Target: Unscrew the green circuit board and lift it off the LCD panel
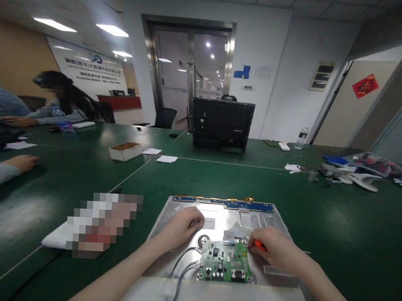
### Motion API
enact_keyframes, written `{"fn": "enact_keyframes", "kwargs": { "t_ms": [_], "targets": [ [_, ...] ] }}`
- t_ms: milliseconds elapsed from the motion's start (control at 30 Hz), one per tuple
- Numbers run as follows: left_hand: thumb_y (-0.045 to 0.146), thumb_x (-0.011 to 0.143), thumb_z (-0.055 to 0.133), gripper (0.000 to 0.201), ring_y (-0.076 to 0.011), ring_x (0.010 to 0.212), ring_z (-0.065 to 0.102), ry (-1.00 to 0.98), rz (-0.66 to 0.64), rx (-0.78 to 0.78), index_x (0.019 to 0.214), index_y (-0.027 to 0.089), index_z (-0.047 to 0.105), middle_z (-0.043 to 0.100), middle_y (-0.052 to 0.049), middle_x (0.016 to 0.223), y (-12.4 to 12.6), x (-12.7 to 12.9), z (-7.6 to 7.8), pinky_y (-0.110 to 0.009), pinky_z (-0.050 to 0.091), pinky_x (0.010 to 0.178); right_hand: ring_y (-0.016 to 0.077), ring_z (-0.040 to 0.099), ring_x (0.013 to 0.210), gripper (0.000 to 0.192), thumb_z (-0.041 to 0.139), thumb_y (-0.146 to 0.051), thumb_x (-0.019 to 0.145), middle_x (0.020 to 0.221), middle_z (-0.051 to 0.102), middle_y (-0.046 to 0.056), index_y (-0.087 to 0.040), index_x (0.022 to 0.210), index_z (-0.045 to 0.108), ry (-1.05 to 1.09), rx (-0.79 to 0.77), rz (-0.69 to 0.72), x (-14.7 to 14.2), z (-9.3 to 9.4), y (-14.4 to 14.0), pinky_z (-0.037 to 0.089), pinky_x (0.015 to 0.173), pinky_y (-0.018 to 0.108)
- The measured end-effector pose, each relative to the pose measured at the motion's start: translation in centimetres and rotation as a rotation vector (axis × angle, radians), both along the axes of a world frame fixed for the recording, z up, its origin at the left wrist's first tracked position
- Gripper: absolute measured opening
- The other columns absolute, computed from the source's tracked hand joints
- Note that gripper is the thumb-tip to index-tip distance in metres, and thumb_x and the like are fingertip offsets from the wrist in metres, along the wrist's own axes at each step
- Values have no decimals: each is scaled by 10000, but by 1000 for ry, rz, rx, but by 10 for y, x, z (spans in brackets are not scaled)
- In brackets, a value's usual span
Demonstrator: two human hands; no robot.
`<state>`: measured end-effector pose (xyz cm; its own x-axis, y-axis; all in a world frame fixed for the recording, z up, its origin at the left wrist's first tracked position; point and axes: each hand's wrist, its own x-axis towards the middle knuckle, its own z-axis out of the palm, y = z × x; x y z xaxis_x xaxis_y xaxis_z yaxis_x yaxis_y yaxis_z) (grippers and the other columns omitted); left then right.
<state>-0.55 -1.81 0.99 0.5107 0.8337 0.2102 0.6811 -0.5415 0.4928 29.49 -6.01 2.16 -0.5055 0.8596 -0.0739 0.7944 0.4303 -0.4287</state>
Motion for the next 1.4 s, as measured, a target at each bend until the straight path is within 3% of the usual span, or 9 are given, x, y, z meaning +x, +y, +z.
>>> {"fn": "enact_keyframes", "kwargs": {
  "t_ms": [167,300,500,667,800,1000,1167,1300,1400],
  "targets": [
    [178,814,603,101,-204,808,590,0,48,-33,910,169,631,659,-47,886,1,-4,5,-300,443,744,197,622,794,132,565,-190,851,848,710,53,-186,840,696,14,19,-25,7,1,6,430,728,296],
    [184,811,602,104,-205,799,596,24,59,-27,910,163,628,658,-49,870,3,-12,8,-291,441,725,177,619,759,130,567,-148,835,817,709,40,-176,812,692,60,64,-23,1,12,15,429,708,271],
    [147,813,586,62,-206,792,588,97,37,38,848,157,636,644,-57,834,4,-17,9,-285,418,701,173,639,814,112,597,-176,843,873,725,50,-181,832,709,6,141,57,-50,27,44,418,721,252],
    [146,816,591,50,-216,801,582,136,33,51,840,156,634,631,-58,830,3,-19,9,-295,408,699,189,645,766,127,614,-199,830,854,736,78,-190,868,735,-84,164,143,-97,20,64,404,669,263],
    [132,810,585,70,-215,824,582,124,14,73,849,170,628,634,-53,847,1,-20,7,-305,414,736,213,656,812,169,623,-158,795,875,740,90,-190,911,741,-133,168,172,-110,12,65,421,693,277],
    [137,780,604,123,-222,896,576,53,-119,-8,889,184,636,640,-49,914,-12,-13,14,-343,425,832,218,639,950,199,620,-223,829,1050,715,69,-206,1002,717,-114,186,139,-83,11,51,433,790,285],
    [90,693,612,353,-234,981,559,31,-286,-167,1024,213,631,620,-49,1031,-25,-5,26,-363,439,886,213,617,951,251,548,-138,832,1061,688,80,-187,1039,683,-98,206,79,-45,12,31,424,796,293],
    [106,705,615,463,-263,1097,527,49,-324,-189,1148,240,628,591,-69,1164,-28,-3,27,-415,417,971,228,604,955,327,528,-104,793,1067,662,84,-194,1081,653,-96,197,79,-22,11,18,428,787,318],
    [134,732,638,448,-270,1099,533,64,-318,-197,1165,252,640,601,-68,1176,-27,-4,26,-436,414,980,238,582,1015,429,538,-104,777,1172,620,88,-214,1187,606,-61,104,90,-11,14,9,430,836,346]
  ]
}}
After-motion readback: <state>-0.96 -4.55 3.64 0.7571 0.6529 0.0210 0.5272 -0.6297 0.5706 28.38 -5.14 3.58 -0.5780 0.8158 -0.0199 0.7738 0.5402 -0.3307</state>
